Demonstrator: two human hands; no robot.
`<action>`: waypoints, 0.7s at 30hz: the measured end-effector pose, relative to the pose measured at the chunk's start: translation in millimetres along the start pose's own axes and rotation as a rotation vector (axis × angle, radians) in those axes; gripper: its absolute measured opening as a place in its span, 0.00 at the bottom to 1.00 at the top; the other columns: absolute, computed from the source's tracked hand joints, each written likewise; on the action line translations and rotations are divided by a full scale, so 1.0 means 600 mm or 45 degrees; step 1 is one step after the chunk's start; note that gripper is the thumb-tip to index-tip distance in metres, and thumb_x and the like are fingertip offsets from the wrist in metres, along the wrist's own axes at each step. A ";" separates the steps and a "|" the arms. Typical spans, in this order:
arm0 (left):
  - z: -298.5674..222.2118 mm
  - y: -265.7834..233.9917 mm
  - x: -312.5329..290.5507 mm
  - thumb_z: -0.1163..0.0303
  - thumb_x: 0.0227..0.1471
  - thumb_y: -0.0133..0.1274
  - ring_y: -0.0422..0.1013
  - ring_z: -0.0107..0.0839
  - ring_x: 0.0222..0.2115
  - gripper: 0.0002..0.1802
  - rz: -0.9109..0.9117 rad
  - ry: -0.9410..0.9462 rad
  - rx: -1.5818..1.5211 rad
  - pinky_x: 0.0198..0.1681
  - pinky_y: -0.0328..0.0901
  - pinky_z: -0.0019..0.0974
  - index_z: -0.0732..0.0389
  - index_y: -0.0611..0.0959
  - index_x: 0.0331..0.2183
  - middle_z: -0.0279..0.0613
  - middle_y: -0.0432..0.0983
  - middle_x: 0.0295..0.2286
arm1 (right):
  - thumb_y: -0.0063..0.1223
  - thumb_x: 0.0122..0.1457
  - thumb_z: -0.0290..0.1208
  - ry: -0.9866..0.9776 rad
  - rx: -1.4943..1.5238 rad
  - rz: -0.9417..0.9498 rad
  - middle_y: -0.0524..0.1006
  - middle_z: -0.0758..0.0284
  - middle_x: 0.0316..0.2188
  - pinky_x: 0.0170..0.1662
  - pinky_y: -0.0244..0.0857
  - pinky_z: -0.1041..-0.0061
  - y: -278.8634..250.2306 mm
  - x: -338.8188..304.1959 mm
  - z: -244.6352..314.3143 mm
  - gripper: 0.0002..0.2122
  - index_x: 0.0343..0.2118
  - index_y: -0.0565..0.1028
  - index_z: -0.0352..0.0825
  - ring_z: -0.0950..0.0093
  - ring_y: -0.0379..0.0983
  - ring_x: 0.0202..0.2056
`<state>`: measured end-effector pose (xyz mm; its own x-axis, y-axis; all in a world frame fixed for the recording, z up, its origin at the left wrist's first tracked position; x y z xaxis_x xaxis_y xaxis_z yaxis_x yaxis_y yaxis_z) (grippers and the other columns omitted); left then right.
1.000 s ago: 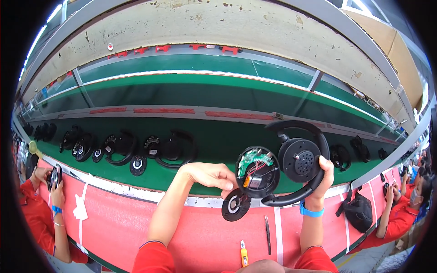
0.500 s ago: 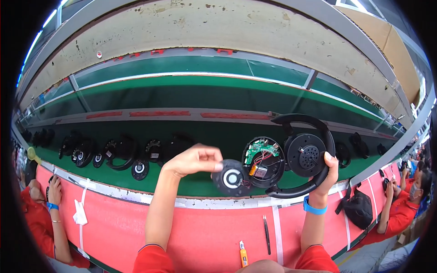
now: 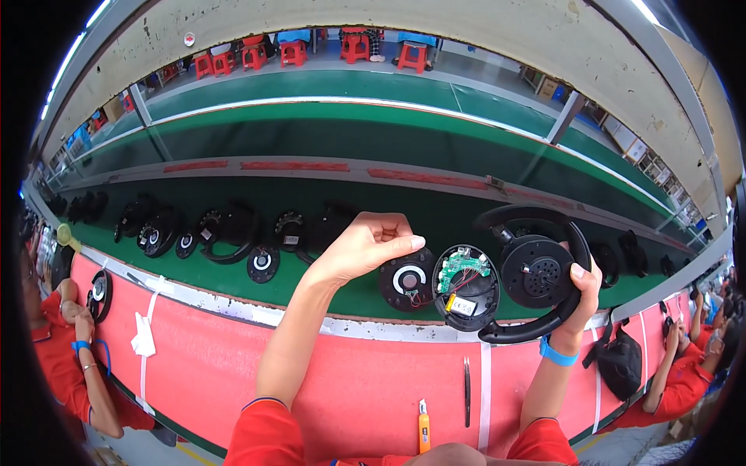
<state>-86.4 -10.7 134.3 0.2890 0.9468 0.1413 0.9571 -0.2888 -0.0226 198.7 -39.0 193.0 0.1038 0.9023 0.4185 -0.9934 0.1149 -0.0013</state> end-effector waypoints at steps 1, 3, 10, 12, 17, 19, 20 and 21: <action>0.001 -0.001 0.000 0.65 0.47 0.58 0.65 0.15 0.22 0.12 -0.001 -0.002 0.000 0.28 0.61 0.22 0.62 0.77 0.21 0.29 0.71 0.20 | 0.47 0.41 0.42 0.002 0.000 0.001 0.74 0.63 0.26 0.27 0.61 0.85 0.002 0.000 -0.001 0.25 0.37 0.70 0.23 0.78 0.70 0.26; 0.005 -0.003 0.000 0.65 0.47 0.58 0.65 0.15 0.22 0.12 0.002 -0.002 0.003 0.27 0.61 0.22 0.62 0.76 0.21 0.29 0.71 0.19 | 0.47 0.41 0.42 -0.007 -0.011 0.001 0.74 0.63 0.26 0.27 0.60 0.85 0.006 0.000 -0.004 0.25 0.37 0.70 0.23 0.79 0.69 0.25; 0.018 -0.007 0.005 0.62 0.48 0.56 0.63 0.16 0.22 0.15 0.012 0.014 0.064 0.27 0.59 0.24 0.64 0.76 0.21 0.29 0.69 0.19 | 0.46 0.42 0.41 0.000 -0.063 0.056 0.74 0.65 0.26 0.31 0.60 0.84 0.020 -0.001 -0.001 0.23 0.34 0.71 0.23 0.79 0.69 0.27; 0.031 -0.012 0.010 0.61 0.46 0.57 0.64 0.18 0.21 0.15 -0.041 -0.048 0.131 0.26 0.60 0.25 0.65 0.77 0.22 0.32 0.70 0.18 | 0.47 0.43 0.39 0.079 -0.137 0.113 0.74 0.66 0.27 0.33 0.60 0.84 0.020 0.006 -0.016 0.21 0.34 0.72 0.23 0.79 0.68 0.29; 0.077 -0.022 0.020 0.64 0.45 0.56 0.69 0.21 0.21 0.14 -0.195 -0.047 0.528 0.26 0.63 0.26 0.68 0.78 0.23 0.38 0.73 0.17 | 0.51 0.47 0.34 0.340 -0.228 0.022 0.70 0.73 0.20 0.25 0.53 0.85 0.025 0.032 -0.101 0.14 0.32 0.75 0.26 0.86 0.61 0.22; 0.111 -0.024 0.027 0.66 0.44 0.56 0.74 0.31 0.22 0.12 -0.206 0.057 0.753 0.27 0.66 0.31 0.67 0.80 0.25 0.46 0.75 0.18 | 0.50 0.49 0.35 0.493 -0.279 -0.013 0.65 0.76 0.14 0.17 0.44 0.83 0.006 0.048 -0.167 0.11 0.30 0.75 0.31 0.86 0.55 0.14; 0.119 -0.026 0.024 0.67 0.43 0.56 0.75 0.36 0.25 0.11 -0.220 0.051 0.861 0.30 0.67 0.34 0.66 0.80 0.25 0.48 0.76 0.20 | 0.50 0.49 0.35 0.548 -0.259 -0.038 0.63 0.76 0.13 0.15 0.41 0.83 0.003 0.051 -0.196 0.11 0.28 0.75 0.32 0.86 0.53 0.12; 0.122 -0.029 0.026 0.67 0.43 0.55 0.75 0.38 0.25 0.10 -0.269 0.057 0.902 0.31 0.67 0.35 0.65 0.80 0.25 0.48 0.76 0.21 | 0.51 0.51 0.40 0.574 -0.283 -0.056 0.62 0.75 0.12 0.14 0.44 0.83 -0.007 0.055 -0.216 0.13 0.27 0.74 0.34 0.84 0.54 0.10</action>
<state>-96.9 19.5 64.6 0.1108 0.9610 0.2533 0.7797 0.0740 -0.6217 212.4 43.9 88.9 0.2049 0.9787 -0.0116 -0.9582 0.1981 -0.2062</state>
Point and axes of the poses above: each hand's wrist, its own x-axis towards the middle knuckle, its own y-axis out of the palm, z = x × y, the point moved 5 cm from there along x, towards the middle knuckle
